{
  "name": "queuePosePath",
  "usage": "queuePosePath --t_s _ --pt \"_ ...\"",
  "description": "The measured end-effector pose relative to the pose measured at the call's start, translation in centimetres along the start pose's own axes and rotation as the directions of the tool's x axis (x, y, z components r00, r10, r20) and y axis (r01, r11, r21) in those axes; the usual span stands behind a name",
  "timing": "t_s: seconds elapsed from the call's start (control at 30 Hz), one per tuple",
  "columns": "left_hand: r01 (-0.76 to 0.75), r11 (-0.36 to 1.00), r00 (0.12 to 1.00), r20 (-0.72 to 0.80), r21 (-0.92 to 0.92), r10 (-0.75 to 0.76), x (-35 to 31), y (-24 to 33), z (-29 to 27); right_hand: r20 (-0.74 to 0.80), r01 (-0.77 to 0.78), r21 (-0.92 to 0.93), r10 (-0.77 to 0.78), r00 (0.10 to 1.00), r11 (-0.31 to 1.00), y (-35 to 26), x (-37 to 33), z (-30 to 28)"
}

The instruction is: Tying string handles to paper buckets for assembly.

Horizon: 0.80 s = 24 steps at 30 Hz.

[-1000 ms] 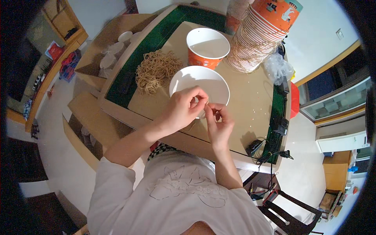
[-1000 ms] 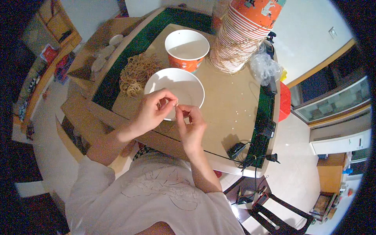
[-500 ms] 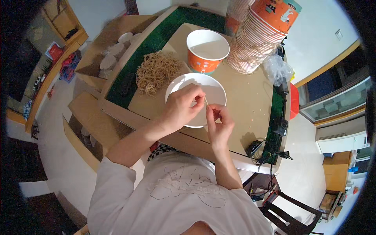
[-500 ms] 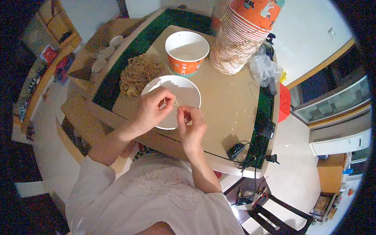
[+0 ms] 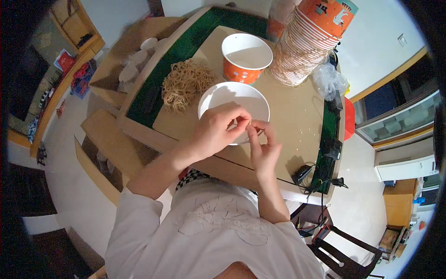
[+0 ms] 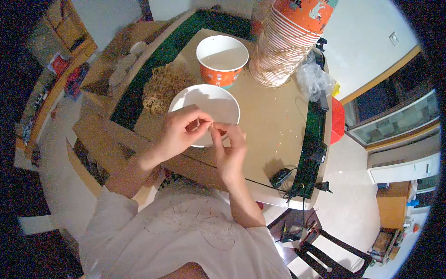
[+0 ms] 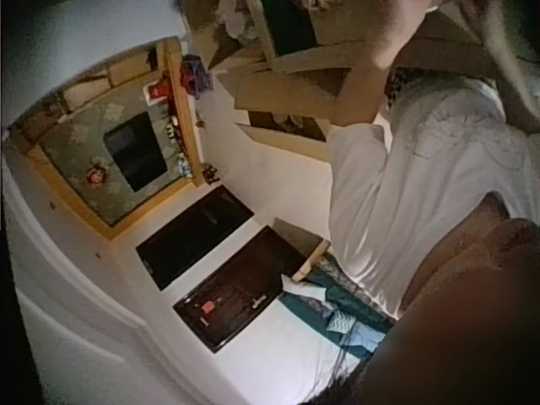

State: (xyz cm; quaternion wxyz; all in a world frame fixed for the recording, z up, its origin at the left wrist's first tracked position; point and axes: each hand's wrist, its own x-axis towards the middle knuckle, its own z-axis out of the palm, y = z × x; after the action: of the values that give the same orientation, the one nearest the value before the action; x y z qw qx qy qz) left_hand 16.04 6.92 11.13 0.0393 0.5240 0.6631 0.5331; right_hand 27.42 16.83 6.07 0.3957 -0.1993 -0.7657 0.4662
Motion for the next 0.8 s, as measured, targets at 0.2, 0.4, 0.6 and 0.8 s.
queuePosePath --t_s 0.2,0.4,0.6,0.8 --pt "-0.116 0.969 0.985 0.151 0.22 0.083 0.6 1.1 -2.5 0.139 0.197 -0.015 -0.193 0.971 0.98 0.2 1.5 -2.3" --pt "-0.159 0.965 0.986 -0.011 0.21 0.165 1.3 3.5 -4.1 0.329 0.385 -0.198 -0.309 0.892 0.901 0.4 1.9 -3.3" --pt "-0.052 0.909 0.998 -0.038 -0.414 0.04 0.9 0.3 -2.7 0.424 0.496 -0.332 -0.343 0.838 0.802 0.7 1.6 -3.3" --pt "0.173 0.478 0.926 -0.023 -0.861 -0.377 0.8 -3.2 -2.6 0.533 0.504 -0.295 -0.298 0.792 0.812 0.0 2.2 -4.2"
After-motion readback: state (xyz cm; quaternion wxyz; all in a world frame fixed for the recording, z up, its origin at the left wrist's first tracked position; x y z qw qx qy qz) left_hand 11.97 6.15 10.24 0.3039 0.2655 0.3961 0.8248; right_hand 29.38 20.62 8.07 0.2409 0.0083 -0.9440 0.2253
